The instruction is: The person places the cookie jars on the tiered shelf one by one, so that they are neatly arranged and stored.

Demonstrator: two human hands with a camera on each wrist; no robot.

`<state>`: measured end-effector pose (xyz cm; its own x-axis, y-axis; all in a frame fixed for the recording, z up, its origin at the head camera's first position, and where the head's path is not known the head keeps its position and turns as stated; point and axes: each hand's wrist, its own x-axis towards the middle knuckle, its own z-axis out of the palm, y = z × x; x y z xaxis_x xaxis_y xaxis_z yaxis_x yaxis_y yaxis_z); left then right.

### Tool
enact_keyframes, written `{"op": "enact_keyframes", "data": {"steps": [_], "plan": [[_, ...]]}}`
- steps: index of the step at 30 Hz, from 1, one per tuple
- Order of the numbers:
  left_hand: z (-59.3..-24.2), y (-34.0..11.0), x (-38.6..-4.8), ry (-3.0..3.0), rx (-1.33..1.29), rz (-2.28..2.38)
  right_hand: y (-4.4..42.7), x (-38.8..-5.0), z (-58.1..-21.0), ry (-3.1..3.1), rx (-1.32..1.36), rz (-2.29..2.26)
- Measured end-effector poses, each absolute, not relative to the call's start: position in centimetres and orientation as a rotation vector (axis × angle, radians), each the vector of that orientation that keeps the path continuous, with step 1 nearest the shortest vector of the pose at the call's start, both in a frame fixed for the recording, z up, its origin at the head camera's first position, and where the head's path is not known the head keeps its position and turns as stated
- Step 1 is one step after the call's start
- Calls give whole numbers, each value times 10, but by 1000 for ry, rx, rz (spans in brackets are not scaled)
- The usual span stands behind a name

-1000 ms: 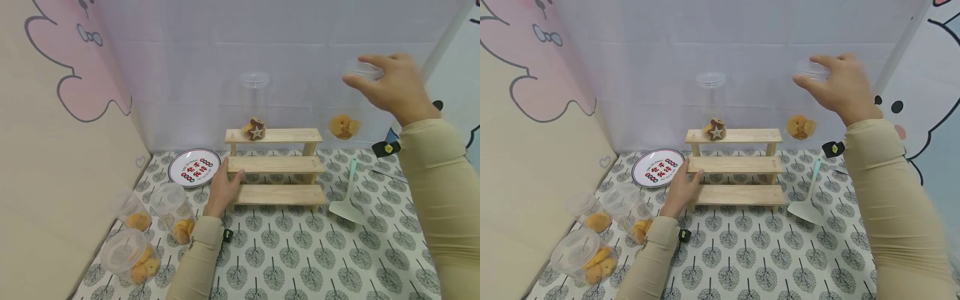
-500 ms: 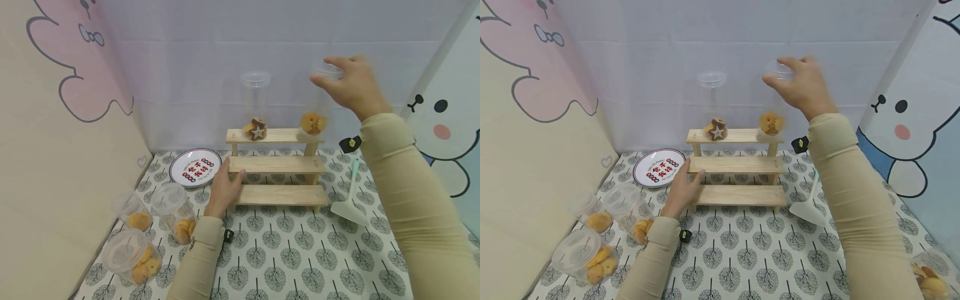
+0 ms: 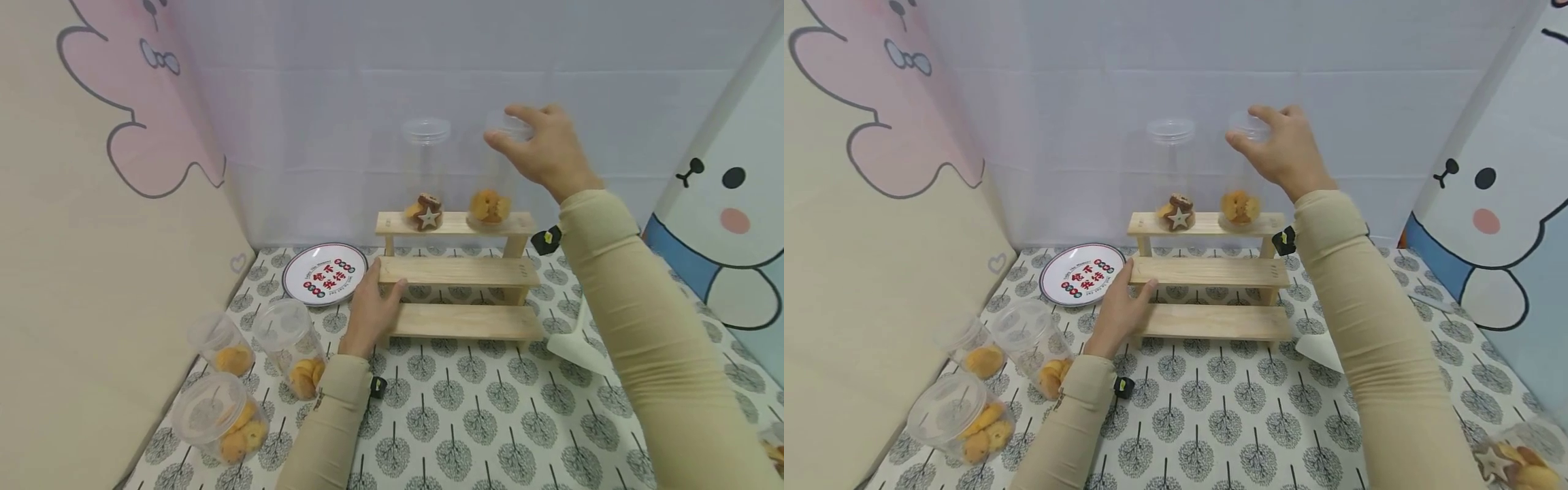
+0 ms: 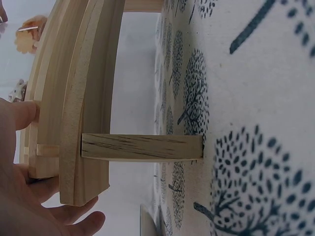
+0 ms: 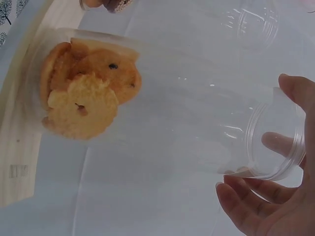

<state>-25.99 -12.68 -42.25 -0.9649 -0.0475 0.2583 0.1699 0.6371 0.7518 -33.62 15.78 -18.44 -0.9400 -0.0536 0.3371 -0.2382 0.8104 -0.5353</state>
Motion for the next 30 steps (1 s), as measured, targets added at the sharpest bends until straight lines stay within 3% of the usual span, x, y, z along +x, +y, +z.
{"op": "enact_keyframes", "data": {"steps": [30], "plan": [[-417, -120, -259, -2628, -104, -1218, 154, -342, -188, -2694, 223, 807]]}}
